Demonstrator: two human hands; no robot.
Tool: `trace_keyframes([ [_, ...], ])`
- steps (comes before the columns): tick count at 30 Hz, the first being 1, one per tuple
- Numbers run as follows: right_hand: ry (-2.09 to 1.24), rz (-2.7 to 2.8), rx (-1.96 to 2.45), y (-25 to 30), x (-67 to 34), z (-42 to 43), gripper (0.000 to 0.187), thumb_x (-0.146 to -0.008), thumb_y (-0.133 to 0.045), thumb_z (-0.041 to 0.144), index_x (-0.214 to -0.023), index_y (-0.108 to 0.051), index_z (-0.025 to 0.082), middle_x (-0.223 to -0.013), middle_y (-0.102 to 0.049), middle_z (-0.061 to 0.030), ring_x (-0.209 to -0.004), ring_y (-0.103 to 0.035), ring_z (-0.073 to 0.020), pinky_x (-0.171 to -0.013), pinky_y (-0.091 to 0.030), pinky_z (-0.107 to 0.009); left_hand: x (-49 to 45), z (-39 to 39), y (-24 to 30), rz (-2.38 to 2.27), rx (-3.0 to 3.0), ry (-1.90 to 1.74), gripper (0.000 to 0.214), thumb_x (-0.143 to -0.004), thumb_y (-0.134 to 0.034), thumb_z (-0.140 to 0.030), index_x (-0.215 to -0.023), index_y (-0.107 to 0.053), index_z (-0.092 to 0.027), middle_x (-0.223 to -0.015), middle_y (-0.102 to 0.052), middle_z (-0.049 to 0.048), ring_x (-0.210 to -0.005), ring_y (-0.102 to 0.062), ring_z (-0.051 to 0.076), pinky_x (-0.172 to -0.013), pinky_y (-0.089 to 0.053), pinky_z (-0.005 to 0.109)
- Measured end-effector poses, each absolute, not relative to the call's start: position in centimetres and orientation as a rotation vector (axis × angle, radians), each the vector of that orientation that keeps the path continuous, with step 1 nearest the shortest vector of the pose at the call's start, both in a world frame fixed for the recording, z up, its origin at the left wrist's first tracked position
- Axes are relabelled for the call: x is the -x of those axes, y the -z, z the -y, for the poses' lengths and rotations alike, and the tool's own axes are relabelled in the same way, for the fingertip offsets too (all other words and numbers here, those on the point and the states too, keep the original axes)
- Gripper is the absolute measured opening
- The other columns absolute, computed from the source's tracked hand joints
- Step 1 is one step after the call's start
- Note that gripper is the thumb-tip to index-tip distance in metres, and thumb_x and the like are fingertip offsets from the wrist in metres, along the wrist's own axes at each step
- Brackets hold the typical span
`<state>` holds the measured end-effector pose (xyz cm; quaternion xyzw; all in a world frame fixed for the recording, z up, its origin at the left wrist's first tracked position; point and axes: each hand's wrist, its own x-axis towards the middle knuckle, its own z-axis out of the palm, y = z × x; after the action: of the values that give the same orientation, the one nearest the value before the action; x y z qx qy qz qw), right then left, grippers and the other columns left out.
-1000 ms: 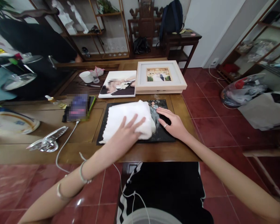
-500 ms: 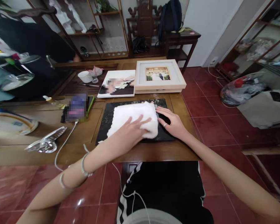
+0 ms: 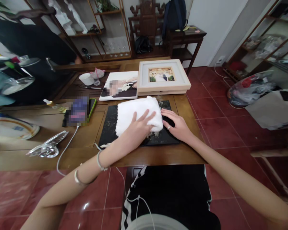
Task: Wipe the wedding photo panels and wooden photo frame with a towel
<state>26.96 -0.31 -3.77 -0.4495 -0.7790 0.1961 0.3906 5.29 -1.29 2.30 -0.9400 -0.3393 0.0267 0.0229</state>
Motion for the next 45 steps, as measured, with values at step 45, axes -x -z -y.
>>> trace_keyframes([
  [45, -0.602, 1.909, 1.137, 3.1, -26.7, 0.8, 0.038, -0.089, -0.056, 0.023, -0.125, -0.066, 0.025, -0.135, -0.062, -0.0053, -0.131, -0.054, -0.0221, -0.114, -0.041, -0.046, -2.8, 12.2, -7.6, 0.524, 3.145, 0.137, 0.014, -0.087, -0.06, -0.025, -0.096, -0.07, -0.03, -0.145, -0.053, 0.0015, -0.134, -0.048, 0.019, -0.104, -0.047, 0.03],
])
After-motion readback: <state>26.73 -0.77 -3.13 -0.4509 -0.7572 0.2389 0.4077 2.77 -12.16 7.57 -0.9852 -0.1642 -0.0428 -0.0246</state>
